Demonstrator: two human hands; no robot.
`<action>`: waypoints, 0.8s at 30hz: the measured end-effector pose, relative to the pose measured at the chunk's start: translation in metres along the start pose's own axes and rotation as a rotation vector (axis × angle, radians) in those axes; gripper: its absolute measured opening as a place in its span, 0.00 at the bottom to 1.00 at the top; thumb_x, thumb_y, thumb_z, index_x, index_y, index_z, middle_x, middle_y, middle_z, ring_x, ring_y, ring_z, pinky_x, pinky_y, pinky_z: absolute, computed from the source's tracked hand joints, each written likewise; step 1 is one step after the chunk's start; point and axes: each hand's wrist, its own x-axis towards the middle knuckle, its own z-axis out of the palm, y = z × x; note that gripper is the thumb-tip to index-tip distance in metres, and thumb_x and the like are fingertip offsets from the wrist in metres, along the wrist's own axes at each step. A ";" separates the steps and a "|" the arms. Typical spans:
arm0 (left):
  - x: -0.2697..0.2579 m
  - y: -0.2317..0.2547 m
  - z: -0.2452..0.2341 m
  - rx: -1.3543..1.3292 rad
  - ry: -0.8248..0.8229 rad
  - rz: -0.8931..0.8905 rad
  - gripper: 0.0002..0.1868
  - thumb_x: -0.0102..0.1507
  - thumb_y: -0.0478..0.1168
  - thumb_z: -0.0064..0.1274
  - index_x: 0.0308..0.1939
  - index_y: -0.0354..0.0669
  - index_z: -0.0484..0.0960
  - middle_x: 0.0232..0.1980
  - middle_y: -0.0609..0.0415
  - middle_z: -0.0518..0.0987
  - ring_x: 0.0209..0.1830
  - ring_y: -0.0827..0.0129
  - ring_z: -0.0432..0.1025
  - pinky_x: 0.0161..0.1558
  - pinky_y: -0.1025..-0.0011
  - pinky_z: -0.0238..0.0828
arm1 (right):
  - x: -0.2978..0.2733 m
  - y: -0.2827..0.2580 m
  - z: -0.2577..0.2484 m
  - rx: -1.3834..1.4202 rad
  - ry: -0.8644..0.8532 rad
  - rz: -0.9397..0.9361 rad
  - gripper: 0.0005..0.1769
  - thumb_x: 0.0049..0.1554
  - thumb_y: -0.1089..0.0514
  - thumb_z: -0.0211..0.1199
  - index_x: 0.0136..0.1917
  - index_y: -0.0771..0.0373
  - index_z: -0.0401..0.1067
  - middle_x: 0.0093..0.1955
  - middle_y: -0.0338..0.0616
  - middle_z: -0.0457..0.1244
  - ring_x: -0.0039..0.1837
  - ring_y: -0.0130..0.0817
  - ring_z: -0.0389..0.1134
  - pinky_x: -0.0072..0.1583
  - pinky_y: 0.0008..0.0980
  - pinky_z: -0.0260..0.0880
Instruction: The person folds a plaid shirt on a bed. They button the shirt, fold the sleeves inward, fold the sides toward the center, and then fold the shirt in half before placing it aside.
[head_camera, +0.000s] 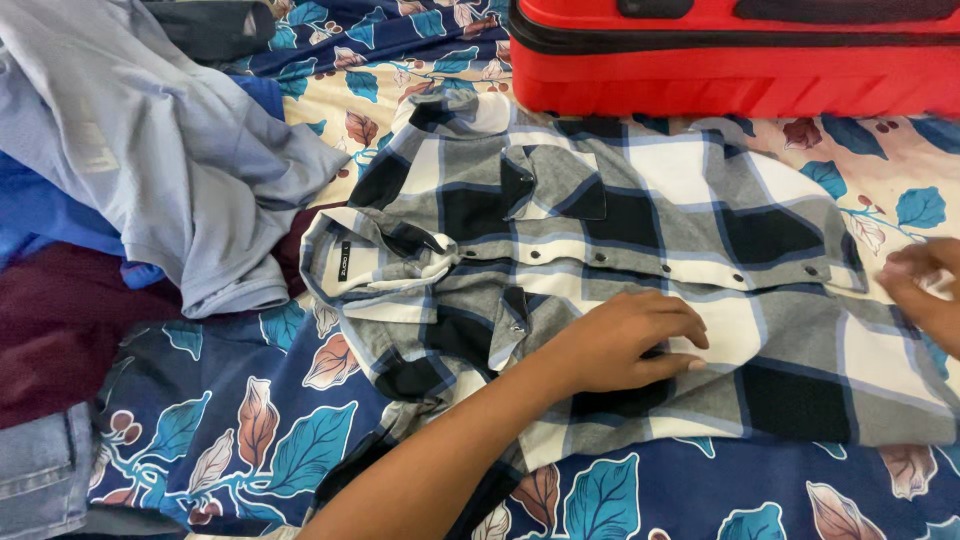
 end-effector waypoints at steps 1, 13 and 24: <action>0.002 0.002 -0.005 0.001 0.036 0.010 0.13 0.68 0.49 0.54 0.49 0.47 0.81 0.53 0.56 0.81 0.55 0.60 0.75 0.60 0.60 0.71 | 0.005 -0.019 -0.005 0.058 0.055 -0.089 0.26 0.58 0.48 0.69 0.66 0.60 0.72 0.67 0.56 0.64 0.71 0.50 0.65 0.71 0.45 0.64; -0.056 -0.058 -0.142 0.850 0.278 -0.254 0.21 0.60 0.42 0.53 0.56 0.42 0.81 0.62 0.46 0.75 0.63 0.48 0.69 0.54 0.50 0.68 | 0.073 -0.251 0.037 0.542 0.136 -0.771 0.36 0.57 0.48 0.65 0.73 0.64 0.63 0.79 0.58 0.53 0.80 0.56 0.52 0.75 0.51 0.53; -0.082 -0.097 -0.196 0.707 0.329 -0.717 0.21 0.68 0.57 0.50 0.49 0.44 0.81 0.50 0.50 0.81 0.53 0.53 0.75 0.54 0.55 0.70 | 0.090 -0.297 0.094 0.458 0.113 -0.691 0.34 0.61 0.39 0.56 0.75 0.58 0.64 0.79 0.50 0.55 0.80 0.48 0.51 0.76 0.53 0.45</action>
